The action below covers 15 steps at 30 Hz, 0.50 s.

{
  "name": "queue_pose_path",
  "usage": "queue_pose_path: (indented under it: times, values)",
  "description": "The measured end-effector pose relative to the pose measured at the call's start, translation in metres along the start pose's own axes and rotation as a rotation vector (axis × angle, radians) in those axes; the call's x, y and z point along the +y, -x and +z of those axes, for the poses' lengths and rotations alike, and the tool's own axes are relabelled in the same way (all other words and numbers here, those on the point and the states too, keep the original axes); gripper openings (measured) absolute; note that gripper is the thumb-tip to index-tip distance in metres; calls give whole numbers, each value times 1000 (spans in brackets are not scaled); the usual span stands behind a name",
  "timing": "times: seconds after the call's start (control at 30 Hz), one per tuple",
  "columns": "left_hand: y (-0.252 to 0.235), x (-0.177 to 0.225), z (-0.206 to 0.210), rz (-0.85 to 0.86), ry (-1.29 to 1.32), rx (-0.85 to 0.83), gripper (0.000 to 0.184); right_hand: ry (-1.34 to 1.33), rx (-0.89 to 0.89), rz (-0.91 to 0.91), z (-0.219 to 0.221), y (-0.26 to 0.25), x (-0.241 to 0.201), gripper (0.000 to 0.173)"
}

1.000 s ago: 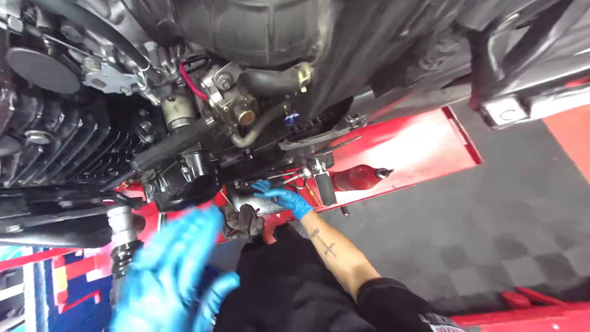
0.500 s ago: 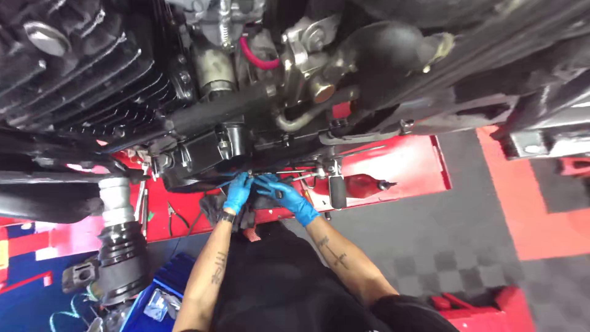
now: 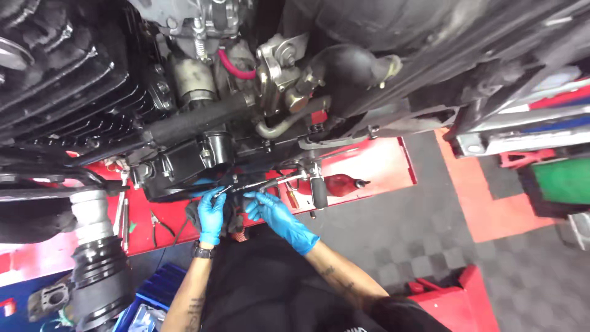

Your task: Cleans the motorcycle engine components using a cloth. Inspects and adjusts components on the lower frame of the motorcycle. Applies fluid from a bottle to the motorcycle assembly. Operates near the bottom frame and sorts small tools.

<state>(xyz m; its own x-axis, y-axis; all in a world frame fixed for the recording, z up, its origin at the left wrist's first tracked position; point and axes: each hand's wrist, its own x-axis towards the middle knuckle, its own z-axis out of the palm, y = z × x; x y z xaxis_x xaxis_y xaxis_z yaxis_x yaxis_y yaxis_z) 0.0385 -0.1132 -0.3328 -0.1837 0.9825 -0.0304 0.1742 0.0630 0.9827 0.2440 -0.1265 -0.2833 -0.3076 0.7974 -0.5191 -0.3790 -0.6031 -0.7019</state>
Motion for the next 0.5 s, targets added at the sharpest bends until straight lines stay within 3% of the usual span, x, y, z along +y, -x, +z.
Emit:
queue_pose_path:
  times: [0.2,0.5]
  values:
    - [7,27,0,63,256,18,21,19,-95,-49,1,-1,-10,44]
    - [1,43,22,96,119,-94,20,39,-62,-6,-2,2,-8,41]
